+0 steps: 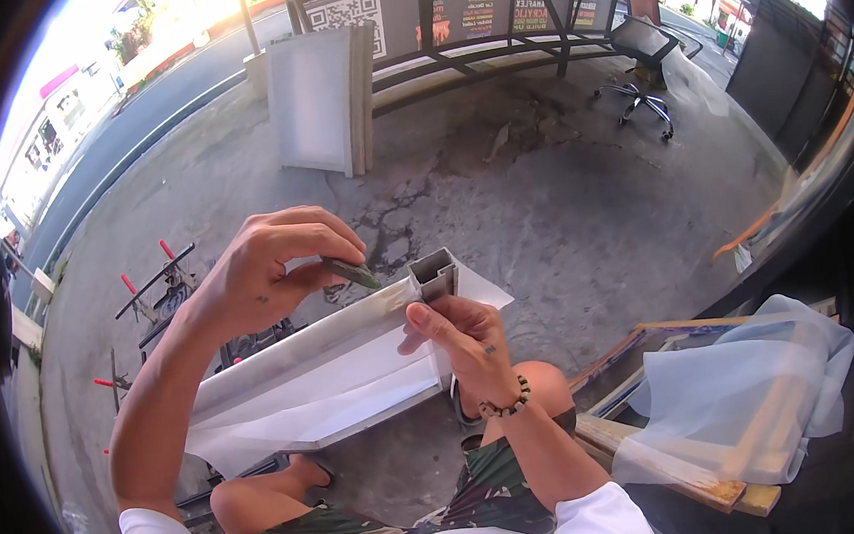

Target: The person applies a liquid substance from a bottle onto the edges of a screen printing frame and smooths it using a scraper.

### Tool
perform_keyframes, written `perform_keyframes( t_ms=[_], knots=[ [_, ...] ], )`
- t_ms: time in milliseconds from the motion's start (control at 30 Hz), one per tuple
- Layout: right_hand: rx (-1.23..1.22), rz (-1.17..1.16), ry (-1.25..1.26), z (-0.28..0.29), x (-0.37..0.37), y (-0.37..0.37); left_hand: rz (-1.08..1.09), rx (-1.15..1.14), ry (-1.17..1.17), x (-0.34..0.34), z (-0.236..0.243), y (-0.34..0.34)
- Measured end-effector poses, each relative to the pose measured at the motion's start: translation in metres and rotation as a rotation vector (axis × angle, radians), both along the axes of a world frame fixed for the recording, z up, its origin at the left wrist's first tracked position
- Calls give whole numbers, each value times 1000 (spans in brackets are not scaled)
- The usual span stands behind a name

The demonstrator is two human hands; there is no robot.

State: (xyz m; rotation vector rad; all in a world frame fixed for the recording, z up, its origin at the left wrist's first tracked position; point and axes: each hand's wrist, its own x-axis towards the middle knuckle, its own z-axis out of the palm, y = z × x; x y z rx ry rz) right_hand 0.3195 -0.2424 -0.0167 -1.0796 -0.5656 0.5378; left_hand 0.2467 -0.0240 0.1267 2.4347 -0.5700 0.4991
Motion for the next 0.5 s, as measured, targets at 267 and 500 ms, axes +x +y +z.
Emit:
perform_keyframes(
  t_ms=[267,500],
  knots=[
    [49,44,6,-8,8,-4,-46,92,-99,23,-22,-13],
    [79,59,-26,-9,10,-6,-10,302,-148,-8,-11,-12]
  ],
)
